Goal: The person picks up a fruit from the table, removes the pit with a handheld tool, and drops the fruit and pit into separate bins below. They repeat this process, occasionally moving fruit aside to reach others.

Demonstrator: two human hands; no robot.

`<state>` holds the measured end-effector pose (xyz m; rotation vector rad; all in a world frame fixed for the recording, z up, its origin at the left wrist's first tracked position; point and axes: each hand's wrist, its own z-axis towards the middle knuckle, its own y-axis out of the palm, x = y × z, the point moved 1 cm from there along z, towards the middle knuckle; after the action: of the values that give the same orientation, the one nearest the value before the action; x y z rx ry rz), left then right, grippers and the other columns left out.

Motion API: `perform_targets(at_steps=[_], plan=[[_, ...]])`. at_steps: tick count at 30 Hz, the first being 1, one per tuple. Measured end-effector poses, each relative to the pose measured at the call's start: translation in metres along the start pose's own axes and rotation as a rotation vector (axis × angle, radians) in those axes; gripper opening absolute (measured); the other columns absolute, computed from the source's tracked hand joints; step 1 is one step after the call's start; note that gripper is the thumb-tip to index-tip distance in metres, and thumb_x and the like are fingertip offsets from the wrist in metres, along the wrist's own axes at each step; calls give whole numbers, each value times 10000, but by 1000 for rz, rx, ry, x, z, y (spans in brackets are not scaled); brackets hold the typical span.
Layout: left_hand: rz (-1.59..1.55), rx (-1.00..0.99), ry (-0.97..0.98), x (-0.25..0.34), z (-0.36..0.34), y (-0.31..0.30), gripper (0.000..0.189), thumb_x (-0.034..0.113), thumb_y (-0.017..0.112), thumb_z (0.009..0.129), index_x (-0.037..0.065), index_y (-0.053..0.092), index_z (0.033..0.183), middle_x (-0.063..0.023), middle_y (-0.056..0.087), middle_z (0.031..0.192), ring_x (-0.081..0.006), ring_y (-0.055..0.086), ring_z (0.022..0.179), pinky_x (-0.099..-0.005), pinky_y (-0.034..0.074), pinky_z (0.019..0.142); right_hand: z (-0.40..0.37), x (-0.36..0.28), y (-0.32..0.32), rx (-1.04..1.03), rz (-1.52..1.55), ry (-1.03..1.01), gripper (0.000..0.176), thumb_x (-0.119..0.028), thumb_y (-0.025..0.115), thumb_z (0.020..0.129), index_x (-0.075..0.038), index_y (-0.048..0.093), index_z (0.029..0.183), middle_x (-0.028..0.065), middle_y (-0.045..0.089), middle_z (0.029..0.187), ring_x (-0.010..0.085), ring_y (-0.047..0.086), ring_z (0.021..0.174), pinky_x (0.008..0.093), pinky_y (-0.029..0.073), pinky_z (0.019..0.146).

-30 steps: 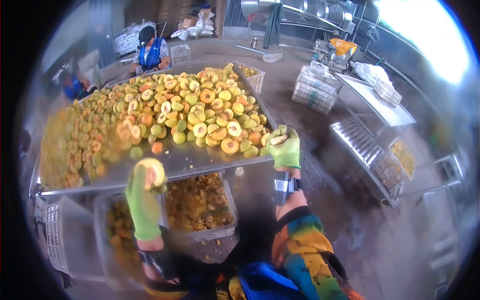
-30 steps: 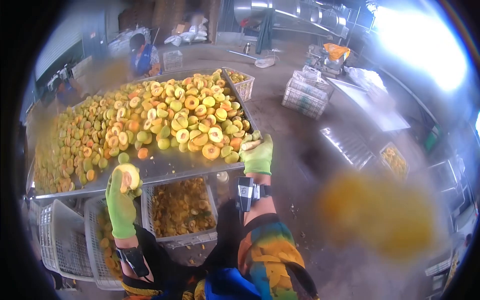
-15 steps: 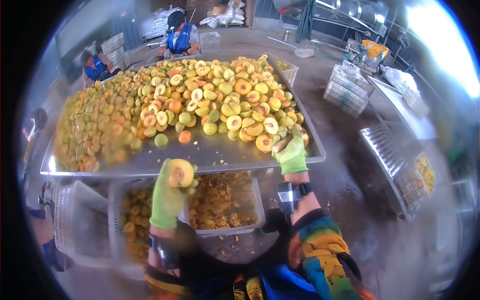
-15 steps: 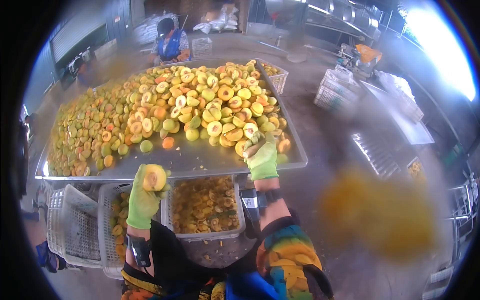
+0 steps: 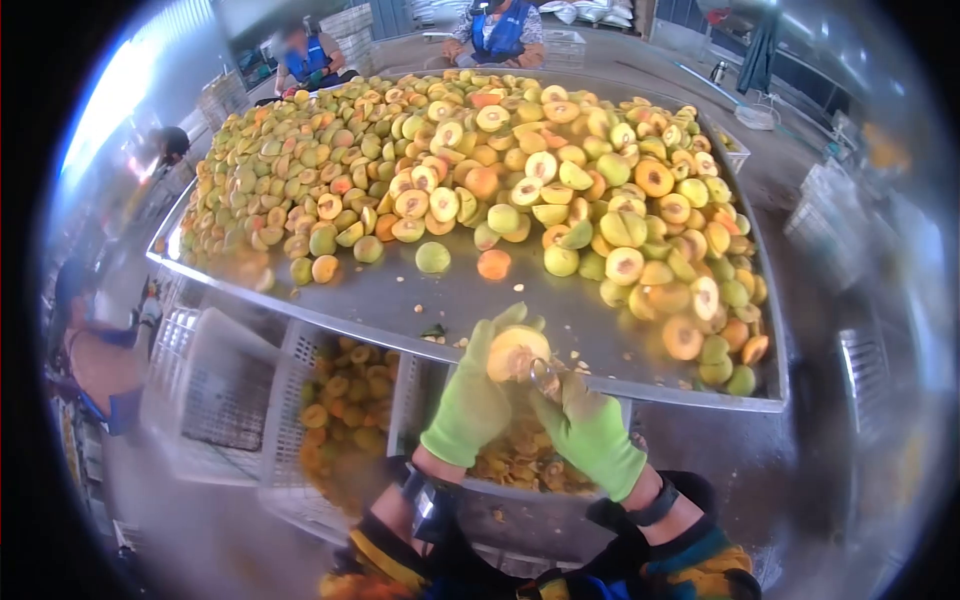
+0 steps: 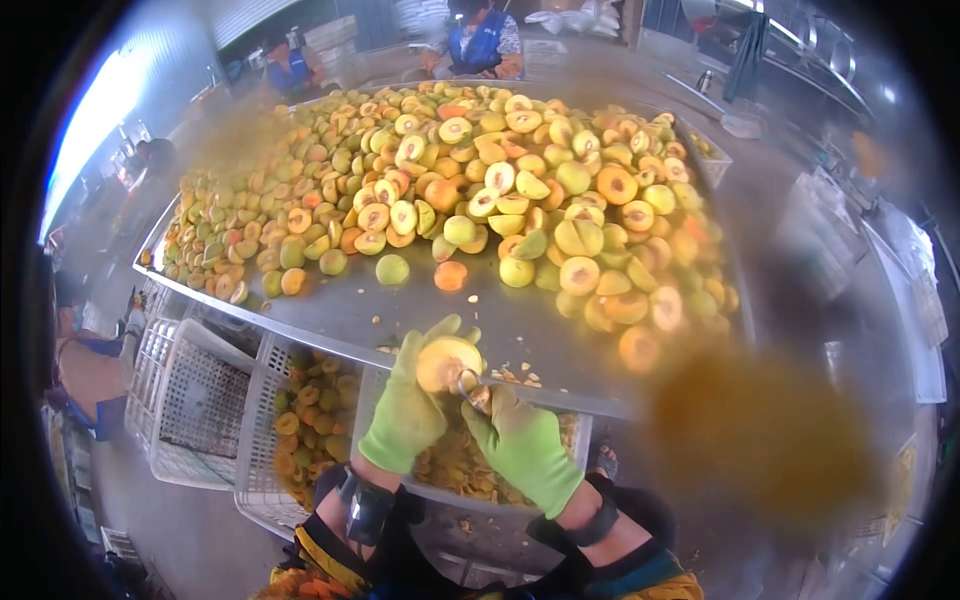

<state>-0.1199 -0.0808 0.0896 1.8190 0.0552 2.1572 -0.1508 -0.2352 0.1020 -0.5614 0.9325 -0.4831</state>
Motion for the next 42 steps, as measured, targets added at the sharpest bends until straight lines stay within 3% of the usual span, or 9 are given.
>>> perform_targets(at_steps=[7,13,15,21,25,29,31,35,42], plan=[[-596,152,-308,-6,-5,8,630,526,392,1012,-16,467,1323,-184,573,1261,-241,566,1134,-386,439,1025,1,-8,12,-45,-100,109,252,-256,638,922,-37,535,855,141,592,588,344,604,512,425,470,488],[208,212,-61,-12,-13,8,552,437,352,1040,-44,532,1240,-153,629,1136,-207,620,1007,-342,507,923,-9,-15,15,-152,2,234,178,-149,628,911,11,579,975,145,578,651,284,574,496,356,436,464],[-371,363,-210,-8,-15,15,490,383,477,1007,-61,537,1203,-187,644,1113,-262,641,971,-375,524,908,-16,-15,13,-234,-593,-369,221,-104,601,869,1,595,1063,113,563,747,216,546,588,309,413,493],[-211,331,-292,1,-11,19,443,350,496,994,-57,620,1117,-172,676,1050,-234,659,857,-351,555,787,-37,11,41,-131,-654,-444,380,-108,561,841,-6,590,1206,43,549,832,182,517,778,297,411,542],[-270,171,-331,-1,-10,13,428,333,534,971,-48,625,1143,-157,682,1029,-223,661,804,-326,544,722,-5,-8,-8,-665,561,599,226,-196,580,934,11,603,1022,163,601,699,290,624,638,379,465,577],[-258,147,-320,-6,-9,15,416,324,545,965,-52,644,1110,-142,687,1006,-213,658,798,-317,533,721,-17,2,0,-683,425,477,213,-176,584,908,-10,602,1040,140,618,782,273,622,695,368,478,620],[254,148,-366,-5,-10,18,305,226,553,976,-32,687,1069,-76,698,957,-133,632,821,-274,511,733,-40,18,22,-398,184,-7,203,-156,576,880,-37,595,1044,112,602,821,241,602,741,331,482,671],[-193,-158,-521,-11,-7,11,264,183,578,945,-38,708,1007,-56,703,934,-126,636,805,-269,504,719,-20,22,-16,-921,1043,872,343,-378,546,969,-56,575,1082,40,579,735,131,545,524,249,429,437],[518,-462,-390,-35,-3,6,283,223,602,894,-28,725,941,-100,726,864,-148,657,789,-299,522,730,-26,19,-13,-898,792,563,474,-520,496,968,-70,603,1069,19,560,687,91,499,464,230,383,373]])
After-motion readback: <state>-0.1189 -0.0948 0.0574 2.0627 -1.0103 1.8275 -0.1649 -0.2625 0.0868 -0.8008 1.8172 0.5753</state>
